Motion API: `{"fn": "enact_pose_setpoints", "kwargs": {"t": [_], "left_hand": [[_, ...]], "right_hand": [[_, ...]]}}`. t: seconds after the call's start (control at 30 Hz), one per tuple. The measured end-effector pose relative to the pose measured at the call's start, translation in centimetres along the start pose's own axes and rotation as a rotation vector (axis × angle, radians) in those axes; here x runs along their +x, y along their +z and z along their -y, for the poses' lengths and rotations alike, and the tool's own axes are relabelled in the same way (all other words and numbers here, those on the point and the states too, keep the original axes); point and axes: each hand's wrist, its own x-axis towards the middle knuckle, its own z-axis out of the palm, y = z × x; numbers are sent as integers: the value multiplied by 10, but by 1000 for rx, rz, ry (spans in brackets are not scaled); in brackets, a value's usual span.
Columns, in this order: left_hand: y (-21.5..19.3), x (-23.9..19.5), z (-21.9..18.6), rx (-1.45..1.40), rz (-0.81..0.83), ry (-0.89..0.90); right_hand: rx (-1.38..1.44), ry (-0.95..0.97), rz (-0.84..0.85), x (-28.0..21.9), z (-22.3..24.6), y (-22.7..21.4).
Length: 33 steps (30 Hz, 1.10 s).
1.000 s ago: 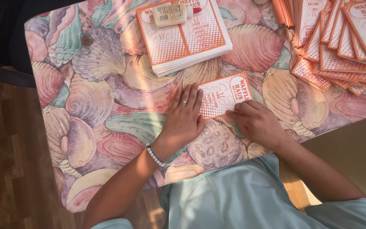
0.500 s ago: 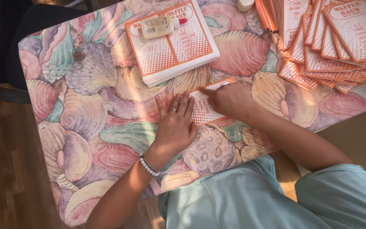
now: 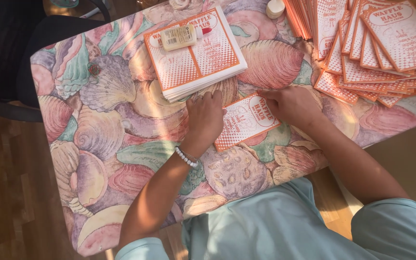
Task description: Folding flat paper bag templates into their final shape and stacking them on a table.
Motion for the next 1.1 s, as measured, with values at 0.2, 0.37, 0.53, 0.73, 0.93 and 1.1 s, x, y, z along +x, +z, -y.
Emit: {"fn": "enact_pose_setpoints", "kwargs": {"t": [0.2,0.37,0.53,0.73,0.93,1.1], "left_hand": [[-22,-6,-9,-336,-123,57],[-61,-39,-19,-438,-251,128],[-83,-75,6,-419,-178,80],[-95,-77,6,-996,-483,-178],[-70,-39,-43,-1492,-445,-50],[-69,-15,3,-977,-535,271]], "right_hand": [[-103,-321,-323,20,38,-29],[71,-478,-205,28,65,-55],[304,-433,67,16,28,-108],[673,292,-66,-14,19,-117],[1486,184,-317,-2,30,-31],[1140,37,-298,15,-59,-115]]}}
